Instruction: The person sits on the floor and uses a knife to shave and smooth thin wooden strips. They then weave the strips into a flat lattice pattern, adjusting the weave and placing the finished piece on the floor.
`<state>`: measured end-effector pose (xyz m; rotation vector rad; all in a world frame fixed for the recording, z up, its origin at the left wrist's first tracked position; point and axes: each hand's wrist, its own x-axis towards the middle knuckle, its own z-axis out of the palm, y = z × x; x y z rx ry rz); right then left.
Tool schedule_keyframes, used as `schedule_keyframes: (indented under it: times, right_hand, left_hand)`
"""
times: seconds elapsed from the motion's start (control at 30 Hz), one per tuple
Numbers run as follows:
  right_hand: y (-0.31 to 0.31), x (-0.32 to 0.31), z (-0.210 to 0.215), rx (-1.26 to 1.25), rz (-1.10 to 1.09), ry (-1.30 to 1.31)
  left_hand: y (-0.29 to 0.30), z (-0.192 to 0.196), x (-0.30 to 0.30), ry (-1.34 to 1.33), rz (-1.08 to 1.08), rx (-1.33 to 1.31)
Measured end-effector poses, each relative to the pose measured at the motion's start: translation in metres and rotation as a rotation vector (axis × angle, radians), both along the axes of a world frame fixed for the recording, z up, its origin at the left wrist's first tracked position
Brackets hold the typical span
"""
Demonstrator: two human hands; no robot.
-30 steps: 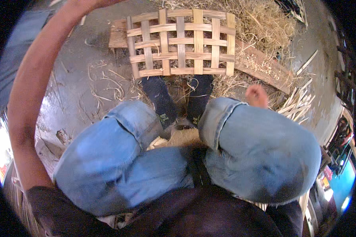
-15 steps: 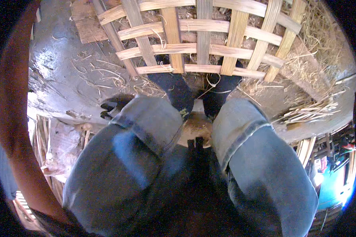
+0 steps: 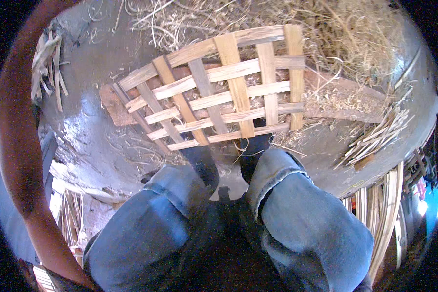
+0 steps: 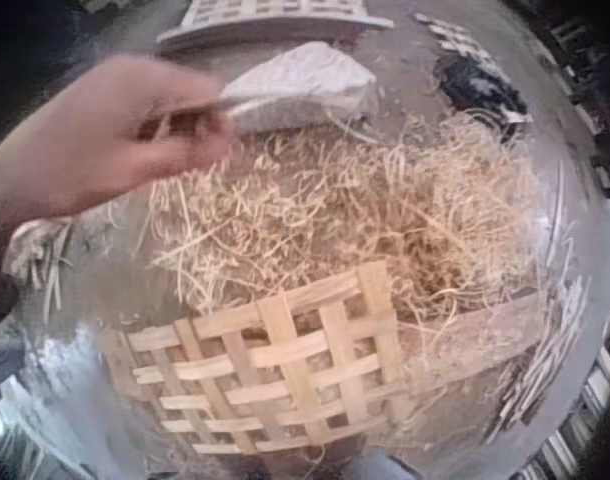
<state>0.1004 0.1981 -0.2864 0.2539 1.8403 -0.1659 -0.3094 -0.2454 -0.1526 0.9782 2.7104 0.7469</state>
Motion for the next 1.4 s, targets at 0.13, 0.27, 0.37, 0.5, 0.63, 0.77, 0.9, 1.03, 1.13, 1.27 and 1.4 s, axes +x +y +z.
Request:
schedule_keyframes:
  times: [0.13,0.27,0.37,0.5,0.63,0.77,0.9,1.03,1.13,1.27,1.4]
  right_hand:
    - [0.034,-0.176,0.087,-0.231,0.435,0.064]
    - [-0.012,-0.242,0.079,-0.394,-0.125,0.500]
    - [-0.016,-0.228,0.043,-0.492,-0.448,0.378]
    - [-0.026,-0.218,0.041,-0.539,-0.647,0.171]
    - [-0.004,-0.192,0.018,-0.621,-0.804,0.179]
    - [-0.003,-0.191,0.008,-0.585,-0.932,0.179]
    - [-0.022,-0.196,0.018,-0.811,-0.989,0.239]
    - [-0.024,-0.185,0.013,-0.721,-1.124,0.440]
    - [-0.029,-0.193,0.021,-0.809,-0.987,0.360]
    - [-0.034,-0.205,0.057,-0.693,-0.969,0.698]
    - [-0.003,-0.228,0.024,-0.402,-0.324,0.907]
  left_hand:
    - [-0.054,0.006,0.038,-0.254,0.205,-0.229]
    - [-0.067,0.015,0.096,-0.391,0.318,-0.280]
    - [-0.079,0.017,0.161,-0.589,0.560,-0.198]
    - [-0.086,-0.015,0.233,-0.674,0.817,-0.173]
    - [-0.088,-0.070,0.243,-0.419,0.890,-0.156]
    - [-0.093,-0.087,0.209,-0.525,0.772,-0.128]
    - [-0.086,-0.087,0.183,-0.598,0.665,0.064]
    - [-0.072,-0.089,0.147,-0.574,0.492,-0.001]
    - [-0.079,-0.101,0.139,-0.484,0.396,-0.093]
    - [-0.100,-0.096,0.131,-0.402,0.279,-0.245]
    - [-0.131,-0.073,0.096,-0.273,0.416,-0.247]
